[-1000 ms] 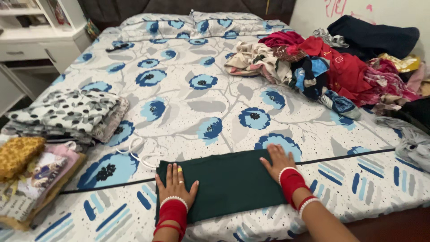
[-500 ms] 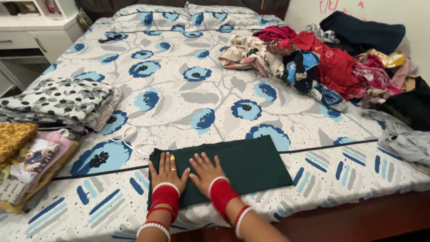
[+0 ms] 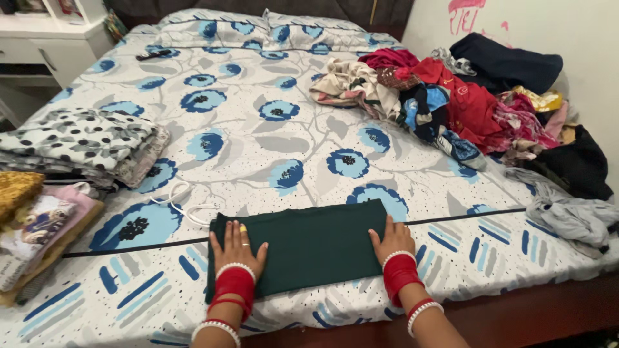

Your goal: The person folds a green garment by smoothing it out on a bed, folding the sides inward, and then rolling the fabric into a compact rectangular shape.

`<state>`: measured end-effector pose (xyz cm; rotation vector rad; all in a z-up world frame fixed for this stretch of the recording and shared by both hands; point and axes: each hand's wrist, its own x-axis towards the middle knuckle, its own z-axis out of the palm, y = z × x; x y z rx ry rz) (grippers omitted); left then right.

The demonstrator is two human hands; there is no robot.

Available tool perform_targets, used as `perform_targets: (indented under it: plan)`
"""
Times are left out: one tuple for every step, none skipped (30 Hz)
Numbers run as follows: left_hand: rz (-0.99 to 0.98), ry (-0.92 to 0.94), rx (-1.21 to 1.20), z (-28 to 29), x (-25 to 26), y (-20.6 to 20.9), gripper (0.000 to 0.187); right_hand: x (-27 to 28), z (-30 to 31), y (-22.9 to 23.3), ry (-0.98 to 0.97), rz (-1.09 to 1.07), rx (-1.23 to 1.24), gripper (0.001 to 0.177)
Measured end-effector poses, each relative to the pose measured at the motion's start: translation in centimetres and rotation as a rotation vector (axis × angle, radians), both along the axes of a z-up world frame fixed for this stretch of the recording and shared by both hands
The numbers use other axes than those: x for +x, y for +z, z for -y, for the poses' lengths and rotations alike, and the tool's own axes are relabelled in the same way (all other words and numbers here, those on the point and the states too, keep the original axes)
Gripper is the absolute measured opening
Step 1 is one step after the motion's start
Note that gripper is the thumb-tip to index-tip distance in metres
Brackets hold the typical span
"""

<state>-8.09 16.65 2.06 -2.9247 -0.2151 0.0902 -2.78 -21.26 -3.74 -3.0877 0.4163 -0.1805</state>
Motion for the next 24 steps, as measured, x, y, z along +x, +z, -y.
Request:
perform_targets:
  plan:
    - [-0.068,0.011,-0.053,0.7,-0.1,0.2,0.088,1.0,1.0,-0.6,-0.064,-0.005,0.138,0.080]
    - [-0.135,0.023,-0.107,1.7,-0.3,0.4,0.089,2.2,2.3,-1.3,-0.127,-0.010,0.277,0.084]
    - [-0.130,0.009,-0.170,2.9,-0.7,0.5,0.093,3.4,3.9,-1.9,-0.120,-0.005,0.280,0.084]
    - [-0.124,-0.006,-0.232,4.4,-1.1,0.6,0.098,4.4,5.6,-2.3,-0.074,-0.004,0.546,0.085]
    - [-0.142,-0.069,-0.280,5.9,-1.2,0.6,0.098,5.4,6.6,-2.7,-0.025,-0.001,0.810,0.088]
    - [-0.160,-0.132,-0.328,7.3,-1.2,0.6,0.097,6.1,6.9,-2.7,-0.017,0.006,0.812,0.088]
    - [-0.180,-0.183,-0.350,9.0,-1.0,0.5,0.095,6.6,7.3,-2.3,0.015,-0.118,0.955,0.081]
    - [-0.201,-0.235,-0.372,10.5,-0.6,0.3,0.092,7.0,7.5,-1.7,0.053,-0.243,1.096,0.075]
    - [-0.197,-0.233,-0.376,11.9,-0.5,-0.1,0.092,7.0,7.1,-0.9,0.056,-0.242,1.091,0.075]
    - [-0.162,-0.292,-0.391,13.2,-0.3,-0.6,0.090,6.8,5.6,0.1,0.175,-0.143,1.124,0.077]
    - [-0.127,-0.347,-0.406,14.3,-0.1,-1.1,0.087,6.5,3.8,1.3,0.295,-0.046,1.152,0.081]
    - [-0.124,-0.342,-0.411,15.4,-0.1,-1.5,0.087,6.2,2.0,2.9,0.366,0.018,1.019,0.086]
    - [-0.073,-0.375,-0.408,16.1,-0.2,-2.0,0.086,5.7,-0.3,4.3,0.433,0.082,0.890,0.090]
    - [-0.021,-0.408,-0.405,16.4,-0.2,-2.2,0.085,5.3,-2.9,5.7,0.390,0.014,0.797,0.096]
    - [-0.023,-0.404,-0.401,16.4,-0.2,-2.4,0.085,4.8,-5.8,6.6,0.345,-0.053,0.706,0.102]
    - [-0.023,-0.399,-0.398,16.2,-0.6,-2.5,0.083,4.0,-8.7,7.2,0.360,-0.135,0.581,0.103]
    - [-0.018,-0.416,-0.405,16.0,-0.6,-2.4,0.082,3.5,-11.5,7.5,0.373,-0.212,0.455,0.105]
    - [-0.007,-0.435,-0.421,15.8,-0.9,-2.5,0.080,2.8,-14.2,7.5,0.389,-0.245,0.425,0.104]
    - [0.003,-0.469,-0.448,15.4,-1.3,-2.8,0.079,1.9,-16.2,7.1,0.402,-0.280,0.395,0.104]
    - [-0.004,-0.496,-0.464,15.1,-1.5,-3.0,0.078,1.1,-17.7,6.6,0.403,-0.280,0.402,0.104]
    - [-0.002,-0.518,-0.470,14.8,-1.7,-3.2,0.076,0.6,-19.1,6.2,0.422,-0.314,0.338,0.101]
    - [-0.006,-0.544,-0.476,14.4,-1.9,-3.5,0.075,0.5,-19.9,6.0,0.439,-0.347,0.273,0.098]
    - [-0.014,-0.562,-0.480,14.3,-2.0,-3.7,0.073,0.6,-20.3,6.0,0.442,-0.347,0.280,0.098]
    - [-0.014,-0.571,-0.489,14.2,-2.3,-3.9,0.072,0.7,-20.5,6.2,0.396,-0.328,0.349,0.093]
